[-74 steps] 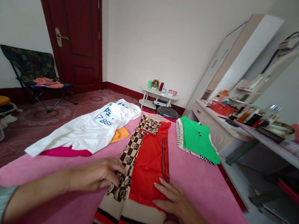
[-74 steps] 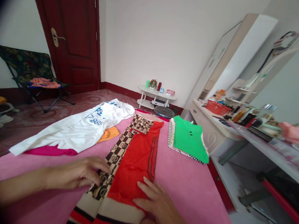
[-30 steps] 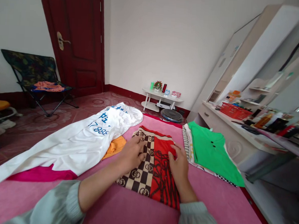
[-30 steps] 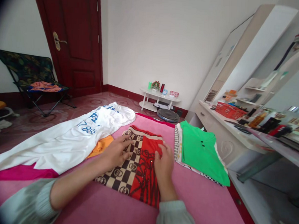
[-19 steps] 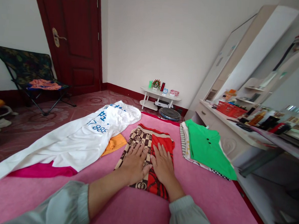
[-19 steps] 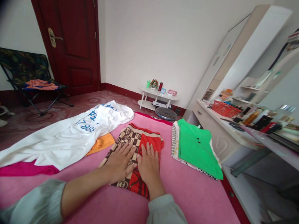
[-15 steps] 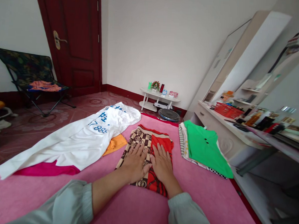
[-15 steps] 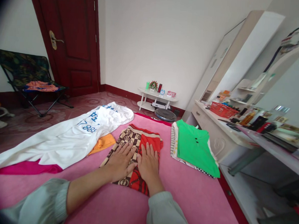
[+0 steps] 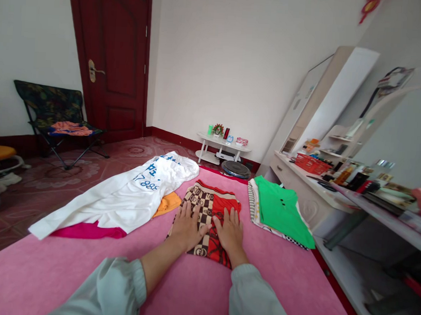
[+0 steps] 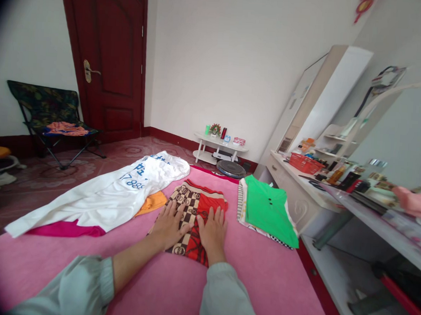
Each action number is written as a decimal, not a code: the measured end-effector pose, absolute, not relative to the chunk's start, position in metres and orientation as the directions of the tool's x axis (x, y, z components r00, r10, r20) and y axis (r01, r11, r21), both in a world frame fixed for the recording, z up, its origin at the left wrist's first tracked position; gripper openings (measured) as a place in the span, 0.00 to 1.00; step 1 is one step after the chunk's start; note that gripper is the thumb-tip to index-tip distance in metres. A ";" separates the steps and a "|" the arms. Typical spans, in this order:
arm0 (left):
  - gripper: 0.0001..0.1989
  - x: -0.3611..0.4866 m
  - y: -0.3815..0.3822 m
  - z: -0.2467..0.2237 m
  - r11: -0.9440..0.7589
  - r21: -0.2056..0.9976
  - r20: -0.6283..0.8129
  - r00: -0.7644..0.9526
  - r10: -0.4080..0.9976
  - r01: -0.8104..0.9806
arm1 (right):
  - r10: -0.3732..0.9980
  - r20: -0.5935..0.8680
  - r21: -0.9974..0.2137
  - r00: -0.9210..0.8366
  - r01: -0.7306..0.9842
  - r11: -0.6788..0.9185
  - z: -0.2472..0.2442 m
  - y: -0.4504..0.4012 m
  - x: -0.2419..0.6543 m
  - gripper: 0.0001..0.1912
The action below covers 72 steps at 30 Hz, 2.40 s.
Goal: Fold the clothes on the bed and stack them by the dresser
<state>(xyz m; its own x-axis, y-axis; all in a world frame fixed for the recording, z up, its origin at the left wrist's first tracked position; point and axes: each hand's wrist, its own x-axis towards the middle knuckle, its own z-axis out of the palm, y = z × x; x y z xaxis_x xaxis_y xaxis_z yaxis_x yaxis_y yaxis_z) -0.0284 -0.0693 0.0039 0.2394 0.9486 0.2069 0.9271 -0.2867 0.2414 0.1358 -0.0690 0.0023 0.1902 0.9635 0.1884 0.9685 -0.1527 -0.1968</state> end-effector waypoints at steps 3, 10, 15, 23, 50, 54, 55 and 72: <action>0.42 -0.028 -0.070 0.002 -0.257 0.224 0.190 0.217 0.958 0.940 | 0.961 0.179 -0.187 0.211 0.966 -0.177 0.001 -0.069 0.136 0.37; 0.42 -0.030 -0.077 0.000 -0.283 0.240 0.199 0.238 0.951 0.929 | 0.965 0.230 -0.153 0.125 0.984 -0.091 0.002 -0.082 0.130 0.33; 0.33 -0.030 -0.081 0.001 -0.371 0.256 0.255 0.308 0.917 0.893 | 0.951 0.307 -0.242 0.050 0.970 0.027 0.024 -0.074 0.158 0.25; 0.27 -0.032 -0.078 0.001 -0.468 0.300 0.251 0.404 0.880 0.832 | 0.916 0.339 -0.399 0.216 0.915 -0.068 0.039 -0.007 0.229 0.16; 0.27 -0.031 -0.079 0.002 -0.448 0.313 0.213 0.398 0.892 0.837 | 0.970 0.240 -0.321 0.027 0.946 0.053 0.019 0.061 0.256 0.09; 0.27 -0.031 -0.079 0.002 -0.450 0.302 0.206 0.403 0.892 0.840 | 0.947 0.304 -0.287 0.106 0.958 -0.015 0.012 0.060 0.240 0.12; 0.27 -0.031 -0.079 0.002 -0.449 0.301 0.204 0.403 0.892 0.841 | 0.946 0.304 -0.282 0.112 0.959 -0.023 0.011 0.060 0.238 0.12; 0.28 -0.034 -0.084 0.017 -0.435 0.358 0.162 0.403 0.901 0.827 | 0.892 0.337 -0.541 -0.302 0.713 0.446 0.042 0.062 0.061 0.12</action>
